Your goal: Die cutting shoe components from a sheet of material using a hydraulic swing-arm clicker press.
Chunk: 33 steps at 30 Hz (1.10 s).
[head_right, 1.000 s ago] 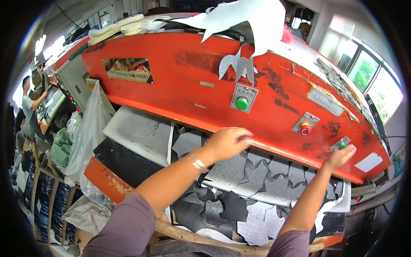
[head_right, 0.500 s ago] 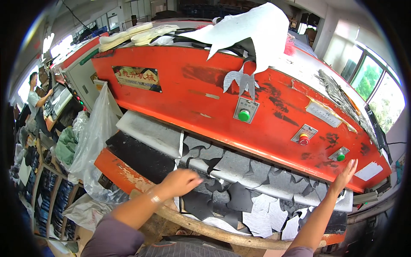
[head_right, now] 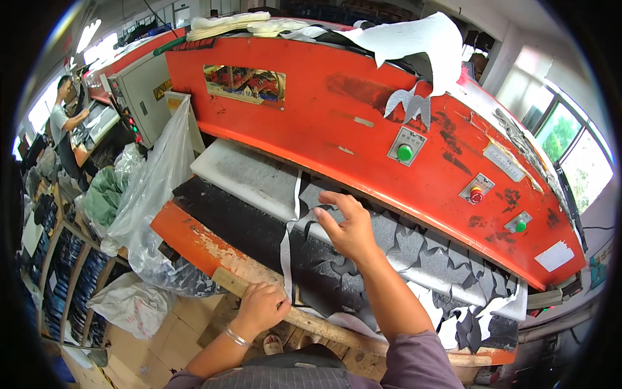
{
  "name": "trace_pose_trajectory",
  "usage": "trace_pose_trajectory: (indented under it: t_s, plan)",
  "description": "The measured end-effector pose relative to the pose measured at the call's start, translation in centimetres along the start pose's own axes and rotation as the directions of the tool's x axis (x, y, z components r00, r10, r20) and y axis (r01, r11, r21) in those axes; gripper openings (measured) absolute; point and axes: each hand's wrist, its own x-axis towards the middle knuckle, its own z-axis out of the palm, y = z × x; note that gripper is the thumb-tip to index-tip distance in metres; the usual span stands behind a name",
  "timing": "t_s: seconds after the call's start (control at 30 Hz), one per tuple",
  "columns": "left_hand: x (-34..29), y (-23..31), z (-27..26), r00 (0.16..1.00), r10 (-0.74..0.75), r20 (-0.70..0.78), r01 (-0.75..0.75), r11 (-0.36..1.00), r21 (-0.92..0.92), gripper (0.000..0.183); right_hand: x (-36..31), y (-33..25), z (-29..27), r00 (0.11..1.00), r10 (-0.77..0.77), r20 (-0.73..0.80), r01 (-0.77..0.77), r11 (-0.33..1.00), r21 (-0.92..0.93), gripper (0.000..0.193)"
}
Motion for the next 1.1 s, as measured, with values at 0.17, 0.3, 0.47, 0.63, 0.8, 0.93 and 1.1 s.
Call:
trace_pose_trajectory:
  t_s: [0.17, 0.3, 0.47, 0.63, 0.8, 0.93, 1.1]
  plan:
    - [1.5, -2.2, -1.3, 0.953, -0.04, 0.301, 0.064, 0.995, -0.073, 0.023, 2.9, 5.0, -0.2, 0.93, 0.264, 0.255, -0.216, 0.956, -0.199, 0.051]
    - [8.8, -3.1, -1.6, 0.85, 0.0, 0.526, 0.058, 0.994, -0.093, 0.024, 8.6, 10.9, 3.0, 0.927, 0.282, 0.245, -0.181, 0.913, -0.367, 0.073]
    - [19.6, -6.4, 3.1, 0.992, 0.127, 0.004, -0.127, 0.99, -0.062, 0.045, 15.8, 12.6, 9.6, 0.801, 0.551, 0.234, -0.3, 0.707, -0.64, 0.083]
    - [23.0, -10.3, 6.4, 0.987, 0.125, 0.099, -0.132, 0.989, 0.069, 0.063, 17.6, 14.9, 9.3, 0.785, 0.582, 0.212, -0.33, 0.682, -0.652, 0.069]
    - [23.5, -10.5, 6.3, 1.0, 0.027, -0.004, -0.028, 0.959, -0.283, 0.096, 10.7, 14.2, 6.5, 0.856, 0.427, 0.292, -0.462, 0.884, 0.063, 0.079]
    - [24.0, -3.6, 5.4, 0.971, 0.226, 0.081, -0.141, 0.808, -0.572, 0.108, 2.5, 11.8, 2.9, 0.822, 0.419, 0.384, -0.551, 0.421, 0.72, 0.064]
    - [21.3, 1.1, 7.4, 0.963, 0.223, 0.15, -0.117, 0.849, -0.515, 0.046, -5.8, 11.5, -1.9, 0.826, 0.431, 0.363, -0.485, 0.217, 0.847, 0.068]
